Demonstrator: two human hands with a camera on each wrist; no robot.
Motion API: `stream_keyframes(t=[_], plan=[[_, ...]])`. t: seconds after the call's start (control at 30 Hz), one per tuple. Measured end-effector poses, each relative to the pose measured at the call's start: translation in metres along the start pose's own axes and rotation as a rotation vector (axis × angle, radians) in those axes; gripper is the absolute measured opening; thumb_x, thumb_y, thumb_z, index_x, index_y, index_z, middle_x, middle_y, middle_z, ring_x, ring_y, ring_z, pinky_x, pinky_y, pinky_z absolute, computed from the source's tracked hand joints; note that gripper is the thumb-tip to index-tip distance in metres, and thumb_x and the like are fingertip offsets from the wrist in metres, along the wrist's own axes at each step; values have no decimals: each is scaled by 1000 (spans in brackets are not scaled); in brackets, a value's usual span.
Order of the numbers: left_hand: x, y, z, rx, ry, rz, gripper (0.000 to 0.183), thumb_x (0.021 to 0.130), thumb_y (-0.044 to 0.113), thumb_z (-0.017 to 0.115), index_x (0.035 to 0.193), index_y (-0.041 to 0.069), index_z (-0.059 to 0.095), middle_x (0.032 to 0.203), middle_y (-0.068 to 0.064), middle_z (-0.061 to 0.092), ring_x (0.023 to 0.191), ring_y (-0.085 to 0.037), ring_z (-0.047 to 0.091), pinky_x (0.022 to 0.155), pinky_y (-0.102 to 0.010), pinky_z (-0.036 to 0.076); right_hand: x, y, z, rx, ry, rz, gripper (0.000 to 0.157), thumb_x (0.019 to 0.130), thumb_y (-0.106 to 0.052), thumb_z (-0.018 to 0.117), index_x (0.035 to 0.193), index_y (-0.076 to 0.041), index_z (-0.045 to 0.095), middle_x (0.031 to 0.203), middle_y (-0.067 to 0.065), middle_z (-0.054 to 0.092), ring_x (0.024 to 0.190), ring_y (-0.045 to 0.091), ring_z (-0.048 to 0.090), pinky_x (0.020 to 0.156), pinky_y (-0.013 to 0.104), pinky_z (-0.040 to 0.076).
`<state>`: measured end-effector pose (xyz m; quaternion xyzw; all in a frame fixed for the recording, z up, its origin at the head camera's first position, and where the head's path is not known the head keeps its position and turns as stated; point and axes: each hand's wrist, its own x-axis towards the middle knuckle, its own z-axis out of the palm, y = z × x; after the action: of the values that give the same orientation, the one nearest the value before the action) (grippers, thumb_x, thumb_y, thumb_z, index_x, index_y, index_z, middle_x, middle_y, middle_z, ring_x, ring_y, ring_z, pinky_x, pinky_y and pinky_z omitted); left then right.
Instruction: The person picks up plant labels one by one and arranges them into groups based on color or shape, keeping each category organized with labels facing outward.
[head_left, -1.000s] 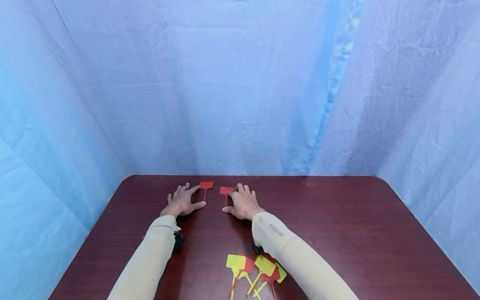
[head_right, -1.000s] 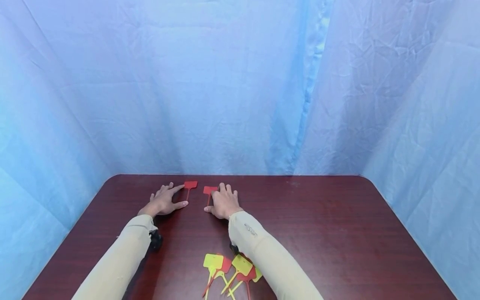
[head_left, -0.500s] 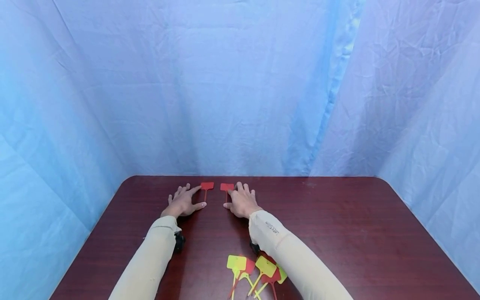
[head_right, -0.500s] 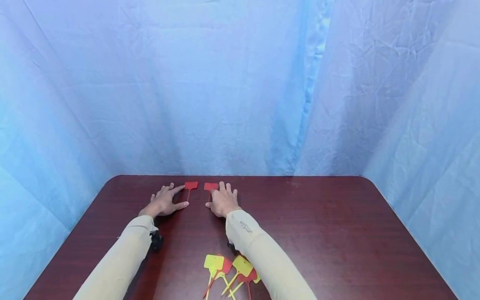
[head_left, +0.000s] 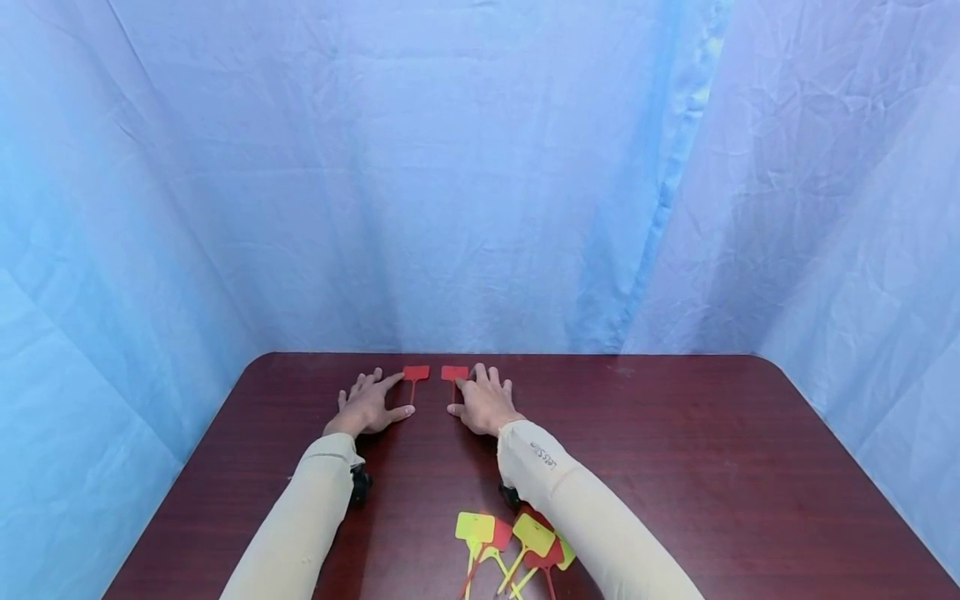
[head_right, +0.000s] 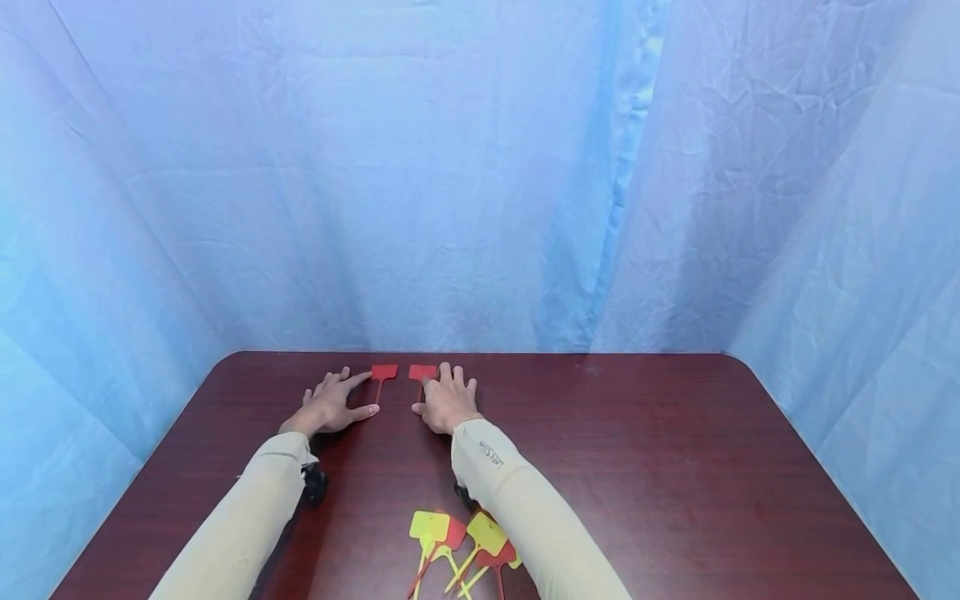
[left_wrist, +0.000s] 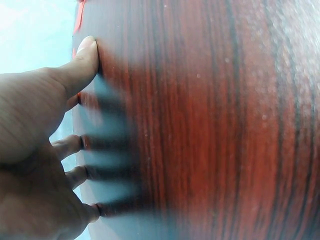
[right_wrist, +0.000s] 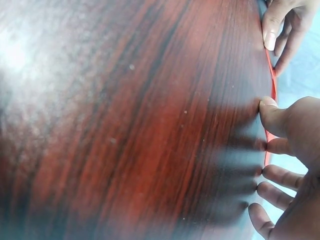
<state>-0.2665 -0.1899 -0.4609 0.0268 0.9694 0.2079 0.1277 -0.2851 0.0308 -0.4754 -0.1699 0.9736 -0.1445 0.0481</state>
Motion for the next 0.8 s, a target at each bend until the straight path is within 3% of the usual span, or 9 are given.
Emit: stream_keyframes(t=[0.23,0.43,0.6,0.8], plan=[[-1,1,-1,-4,5,7,77,98,42,65,160,11,32,164,-28,17,151,-50,9,116,-72,8,-2,2,-3,48,4,-14,58,99,-41,66,150,-15,53,135,14,47,119,32,41,90,49,37],[-1,-1,-2,-15,5,19,78,98,43,65,160,11,31,164,-29,16,150,-51,7,115,-73,6,-8,11,-10,152,-20,-58,58,99,-38,67,149,-12,54,135,14,49,123,32,43,98,53,37],[0,-1,-2,-16,8,27,78,98,42,65,160,10,31,164,-29,16,150,-51,8,115,-73,6,-20,21,-17,185,-38,-104,56,99,-38,67,147,-11,56,136,13,51,125,31,44,101,55,37],[0,-2,-1,-24,2,24,78,98,40,66,161,10,31,164,-29,15,151,-51,7,116,-72,6,-39,31,-23,187,5,-181,47,99,-36,67,138,-9,64,131,9,56,121,28,47,99,54,39]])
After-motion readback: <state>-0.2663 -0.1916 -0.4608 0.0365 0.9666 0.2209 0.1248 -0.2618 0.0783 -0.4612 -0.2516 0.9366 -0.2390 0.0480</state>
